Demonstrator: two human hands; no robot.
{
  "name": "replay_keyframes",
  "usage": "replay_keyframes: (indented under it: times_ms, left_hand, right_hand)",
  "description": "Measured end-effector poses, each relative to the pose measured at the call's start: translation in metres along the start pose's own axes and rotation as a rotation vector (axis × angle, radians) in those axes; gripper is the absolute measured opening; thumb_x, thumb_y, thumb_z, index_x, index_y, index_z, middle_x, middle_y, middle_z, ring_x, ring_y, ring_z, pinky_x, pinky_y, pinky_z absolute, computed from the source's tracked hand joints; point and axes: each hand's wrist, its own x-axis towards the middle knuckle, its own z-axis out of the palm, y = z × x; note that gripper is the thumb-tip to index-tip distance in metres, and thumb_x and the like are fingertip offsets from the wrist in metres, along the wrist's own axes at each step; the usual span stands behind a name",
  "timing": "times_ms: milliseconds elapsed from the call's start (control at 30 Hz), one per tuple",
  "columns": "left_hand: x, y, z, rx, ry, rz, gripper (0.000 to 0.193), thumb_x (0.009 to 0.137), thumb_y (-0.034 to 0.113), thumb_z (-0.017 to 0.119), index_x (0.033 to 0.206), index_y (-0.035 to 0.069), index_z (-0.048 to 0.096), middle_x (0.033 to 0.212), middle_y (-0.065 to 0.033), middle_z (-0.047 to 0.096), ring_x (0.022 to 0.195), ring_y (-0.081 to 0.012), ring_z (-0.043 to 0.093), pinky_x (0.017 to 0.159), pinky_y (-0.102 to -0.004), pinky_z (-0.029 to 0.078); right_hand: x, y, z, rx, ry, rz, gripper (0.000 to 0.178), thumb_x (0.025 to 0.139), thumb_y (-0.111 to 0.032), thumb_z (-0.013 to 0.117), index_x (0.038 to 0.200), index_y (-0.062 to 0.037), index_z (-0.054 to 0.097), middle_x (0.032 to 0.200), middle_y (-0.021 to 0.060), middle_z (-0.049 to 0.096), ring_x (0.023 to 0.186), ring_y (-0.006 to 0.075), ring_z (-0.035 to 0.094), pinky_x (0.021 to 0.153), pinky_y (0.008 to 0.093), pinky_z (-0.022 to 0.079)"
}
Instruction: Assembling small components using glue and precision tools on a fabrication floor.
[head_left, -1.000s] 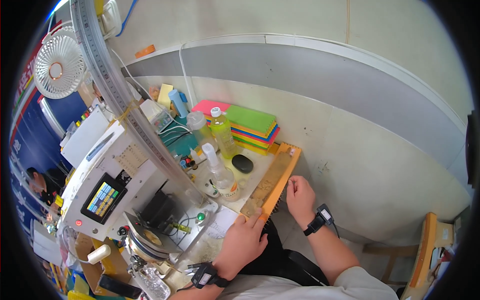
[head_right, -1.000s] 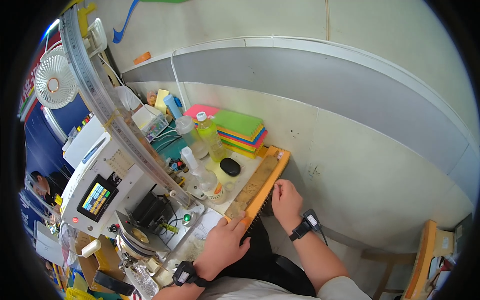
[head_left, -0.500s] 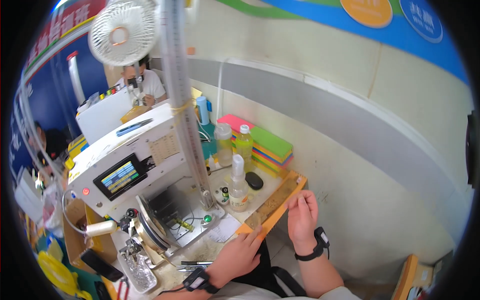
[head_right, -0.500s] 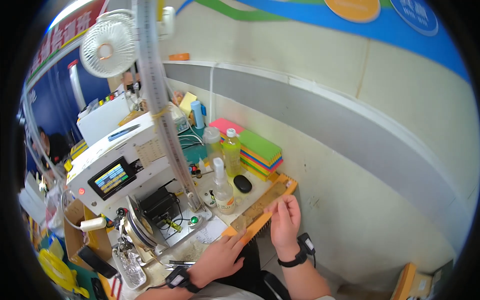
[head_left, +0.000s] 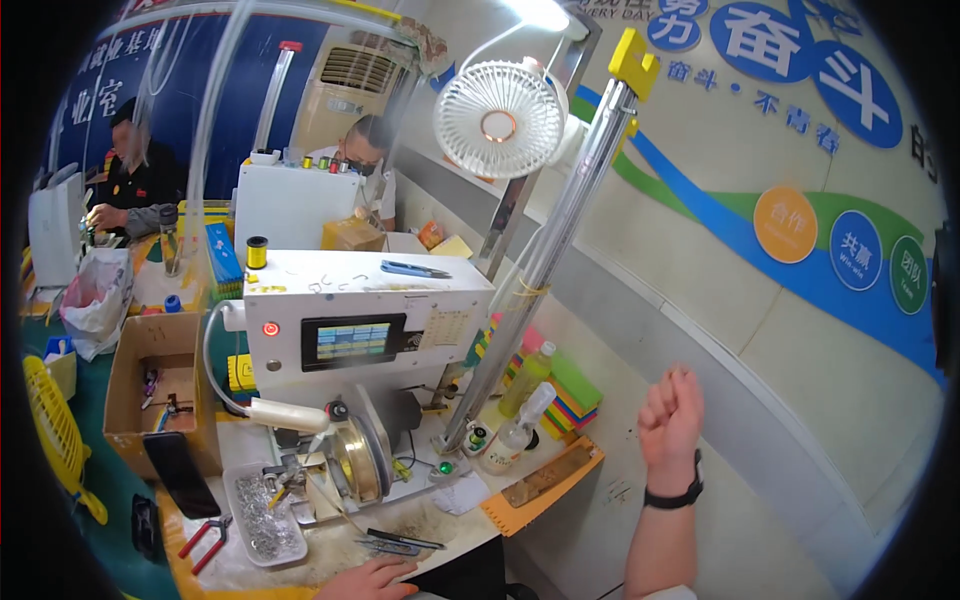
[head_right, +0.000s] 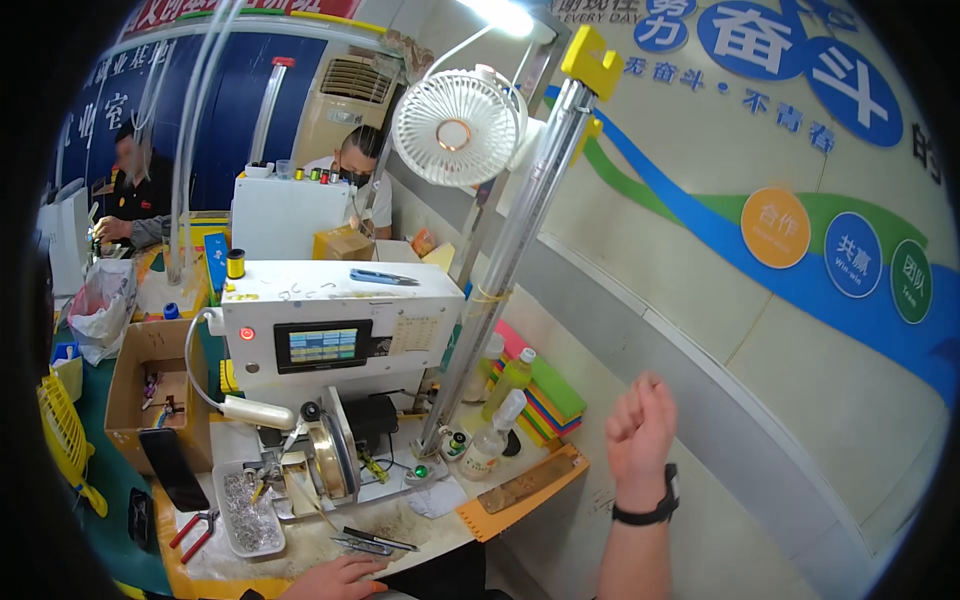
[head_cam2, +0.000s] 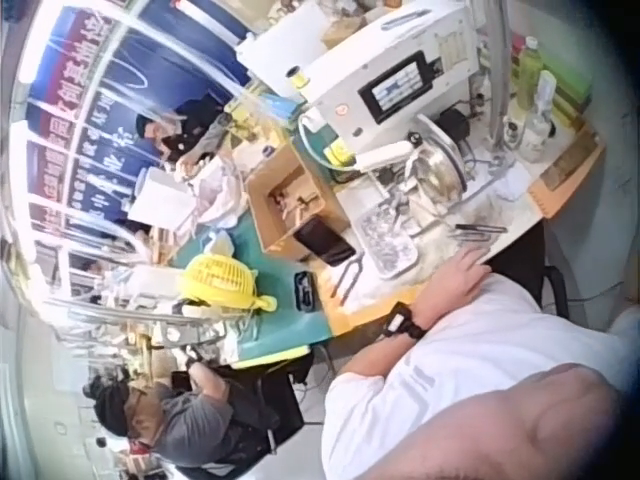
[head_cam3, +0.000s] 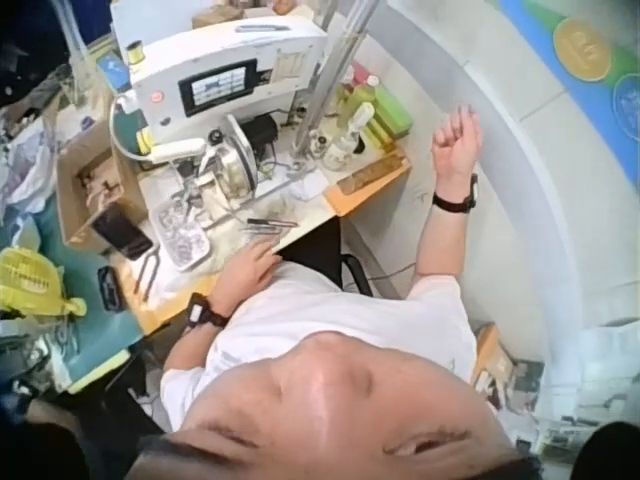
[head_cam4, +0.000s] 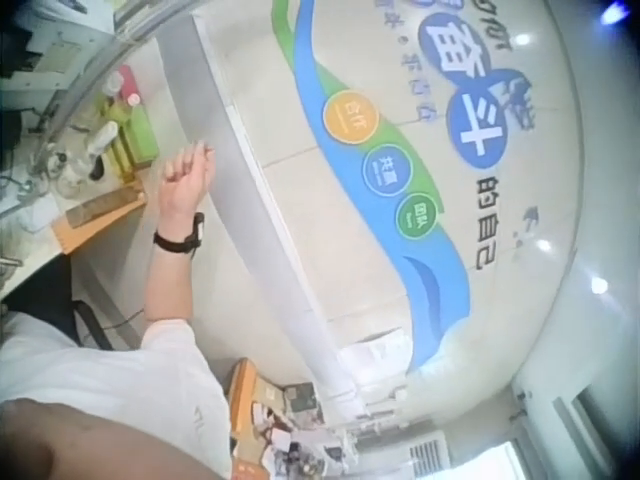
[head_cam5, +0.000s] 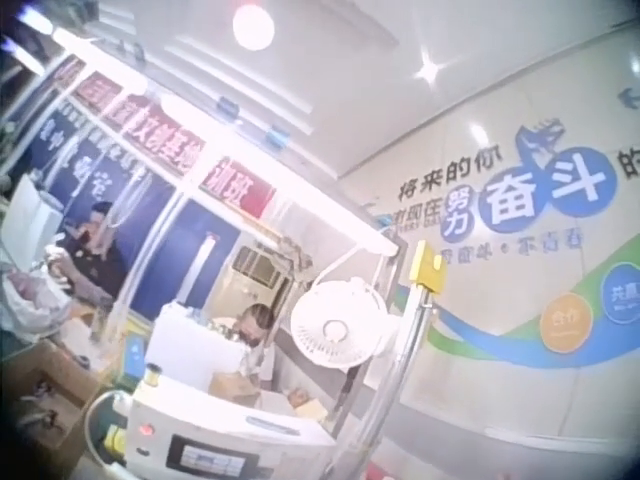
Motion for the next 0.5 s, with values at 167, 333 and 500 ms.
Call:
replay_keyframes:
  times_ms: [167, 333, 500]
  left_hand:
    - [-0.013, -0.005, -0.005, 0.011, 0.054, 0.004, 0.026, 0.088, 0.011, 0.070, 0.114, 0.006, 0.070, 0.134, -0.0197, 0.063, 0.125, -0.0404, 0.058, 0.106, -0.0458, 0.050]
    - [-0.012, -0.003, -0.009, 0.005, 0.034, 0.011, 0.026, 0.089, 0.011, 0.069, 0.114, 0.006, 0.070, 0.132, -0.0194, 0.063, 0.124, -0.0397, 0.059, 0.105, -0.0456, 0.050]
    - [-0.013, -0.005, -0.011, 0.004, 0.062, 0.000, 0.027, 0.089, 0.012, 0.068, 0.115, 0.003, 0.070, 0.130, -0.0194, 0.064, 0.120, -0.0398, 0.060, 0.103, -0.0457, 0.051]
  right_hand:
    - [0.066, -0.051, 0.073, -0.075, -0.169, -0.051, 0.006, 0.110, -0.016, 0.057, 0.109, -0.0109, 0.055, 0.071, -0.0075, 0.029, 0.057, 0.0041, 0.026, 0.049, 0.0244, 0.022]
    - [0.133, -0.070, 0.166, -0.195, -0.206, -0.130, 0.010, 0.108, -0.016, 0.061, 0.114, -0.0095, 0.058, 0.072, -0.0083, 0.032, 0.057, 0.0036, 0.030, 0.049, 0.0245, 0.024]
    - [0.172, -0.081, 0.209, -0.193, -0.240, -0.167, 0.006, 0.107, -0.014, 0.060, 0.109, -0.0093, 0.062, 0.069, -0.0099, 0.037, 0.053, 0.0033, 0.030, 0.047, 0.0242, 0.025]
